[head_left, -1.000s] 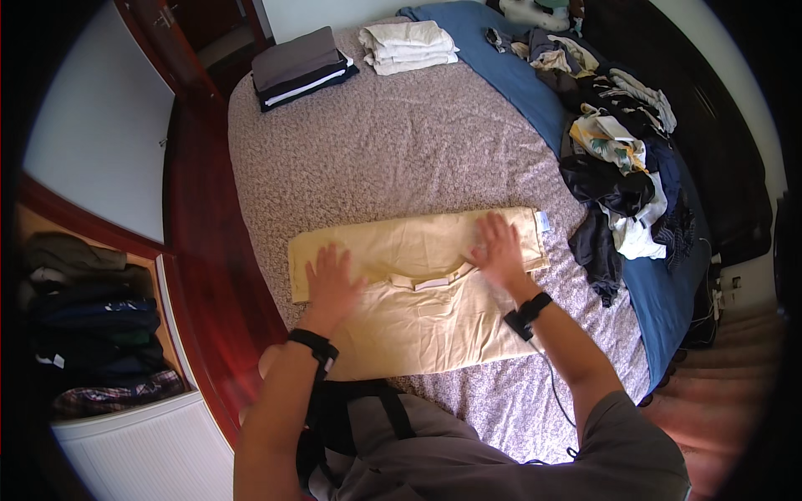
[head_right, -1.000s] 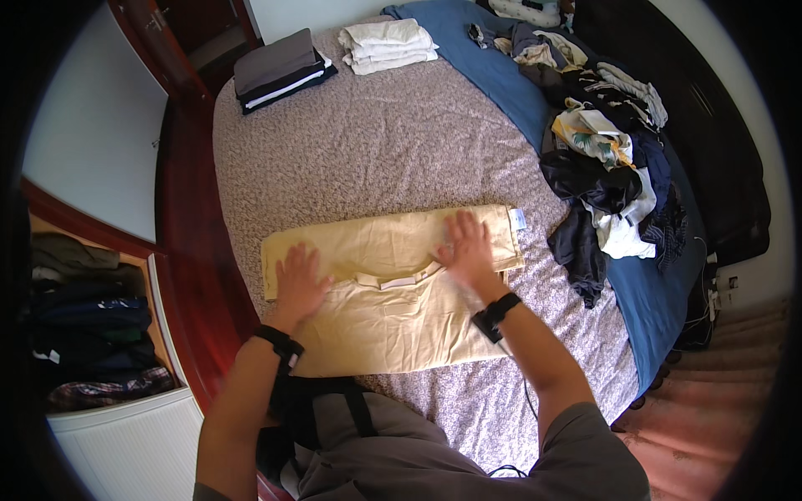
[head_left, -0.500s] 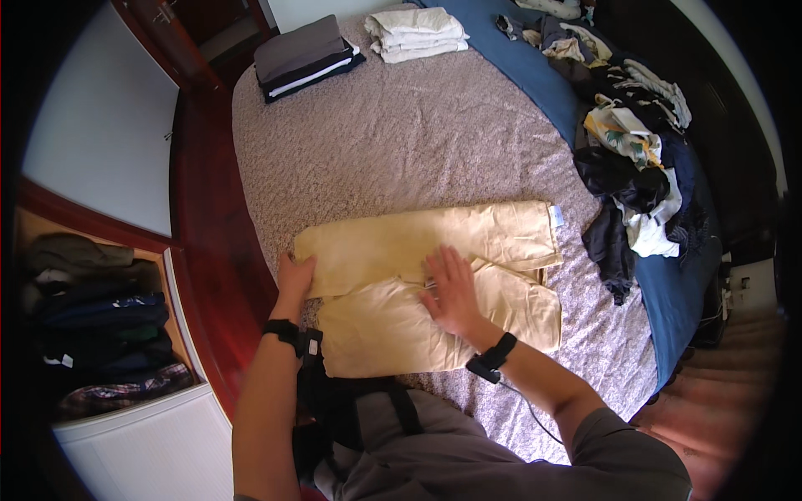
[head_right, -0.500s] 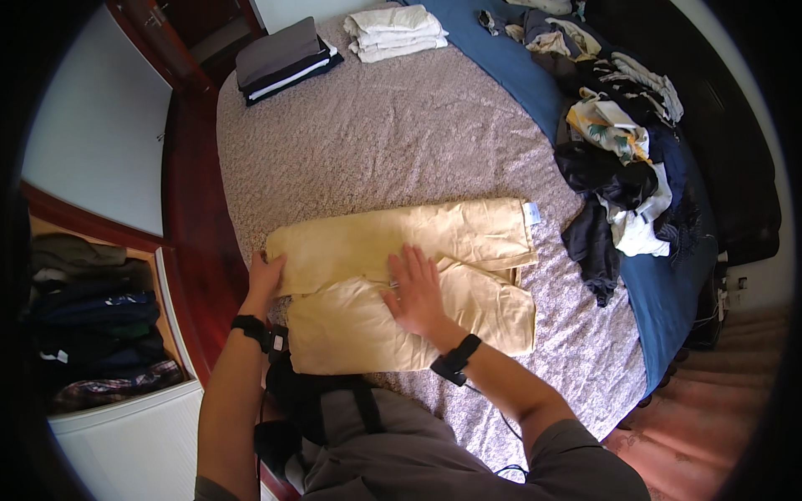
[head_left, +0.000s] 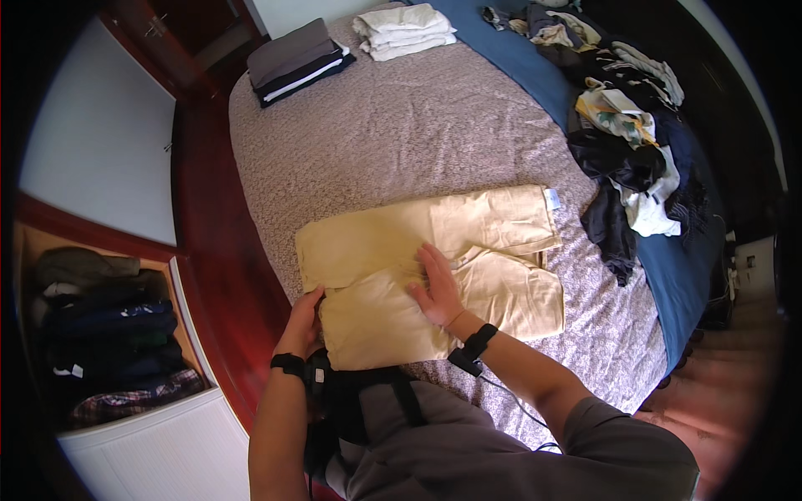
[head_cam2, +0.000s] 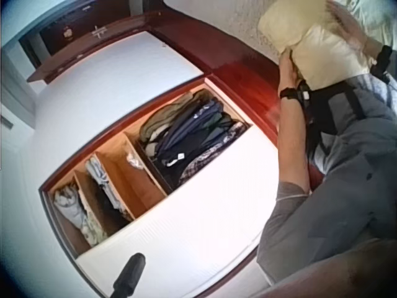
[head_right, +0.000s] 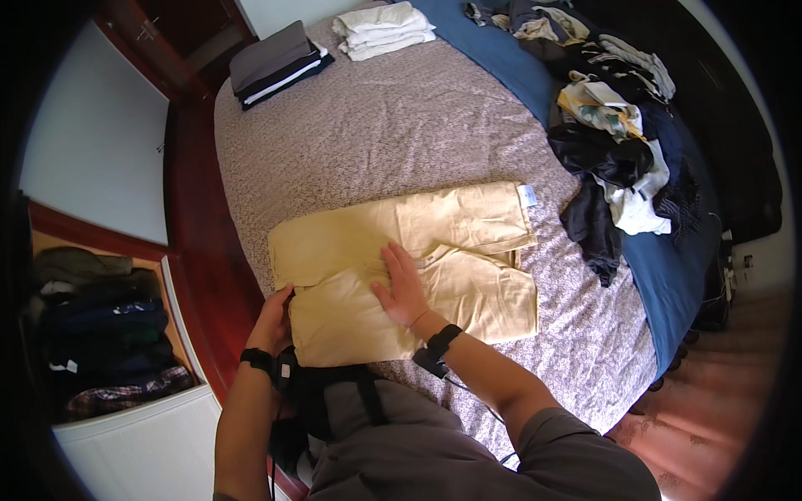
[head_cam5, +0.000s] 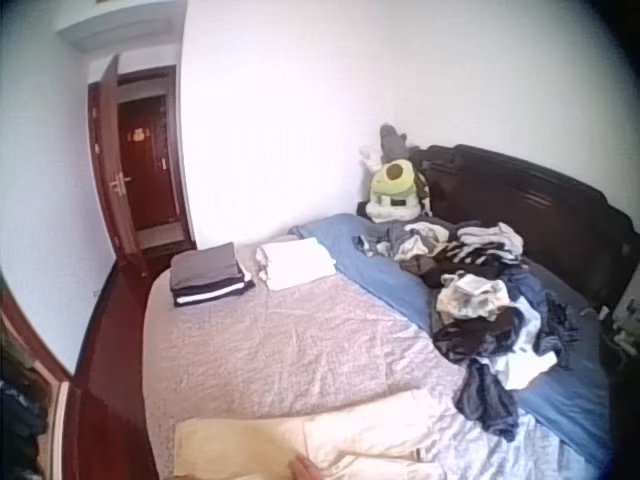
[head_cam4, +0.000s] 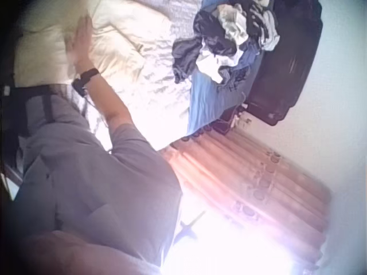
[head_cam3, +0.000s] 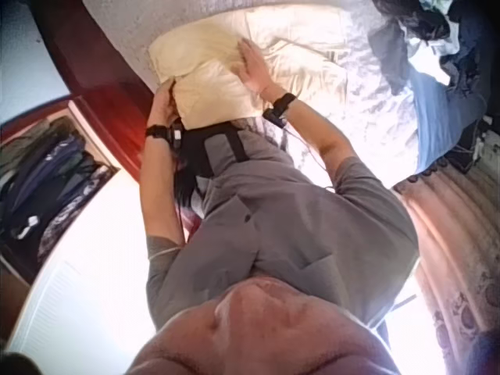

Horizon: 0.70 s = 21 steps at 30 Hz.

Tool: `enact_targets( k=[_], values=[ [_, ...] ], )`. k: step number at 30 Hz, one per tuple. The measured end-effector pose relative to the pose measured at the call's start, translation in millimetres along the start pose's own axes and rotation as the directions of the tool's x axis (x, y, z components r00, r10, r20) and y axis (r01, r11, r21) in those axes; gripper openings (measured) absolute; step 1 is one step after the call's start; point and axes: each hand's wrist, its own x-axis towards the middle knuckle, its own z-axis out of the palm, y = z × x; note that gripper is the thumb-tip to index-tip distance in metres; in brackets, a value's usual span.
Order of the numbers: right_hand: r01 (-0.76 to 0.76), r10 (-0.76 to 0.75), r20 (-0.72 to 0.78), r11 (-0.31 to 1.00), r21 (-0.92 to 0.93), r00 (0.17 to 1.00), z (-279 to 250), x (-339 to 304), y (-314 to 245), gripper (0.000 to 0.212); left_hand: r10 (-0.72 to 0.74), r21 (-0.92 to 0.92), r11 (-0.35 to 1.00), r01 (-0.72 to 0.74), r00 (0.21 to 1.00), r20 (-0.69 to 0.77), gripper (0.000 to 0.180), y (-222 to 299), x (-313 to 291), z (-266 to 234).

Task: Folding a beige shirt and a pair of patterned shorts on a bed.

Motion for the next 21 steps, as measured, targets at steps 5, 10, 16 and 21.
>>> enact_targets(
  k=[5,10,16,21],
  values=[
    [0.019,-0.019,0.014,1.0,-0.009,1.0,-2.7,0.5,7.9,0.061,0.164,0.042,0.986,-0.16,0.981,-0.105,0.036,-5.3,11.4,2.6],
    [0.024,-0.071,-0.187,0.97,-0.244,0.98,-62.3,38.6,44.1,0.054,0.233,-0.055,0.968,-0.243,0.961,-0.149,0.035,8.7,9.5,-4.4],
    [-0.056,0.13,0.044,0.678,-0.733,0.991,-161.7,116.6,80.8,0.047,0.715,0.759,0.556,-0.337,0.66,-0.23,0.048,52.0,41.0,-32.2],
    [0.003,0.336,0.238,0.572,-0.82,0.911,-184.3,127.3,107.8,0.033,0.658,0.973,-0.094,-0.209,0.72,0.218,0.061,101.6,46.1,36.6]
  ],
)
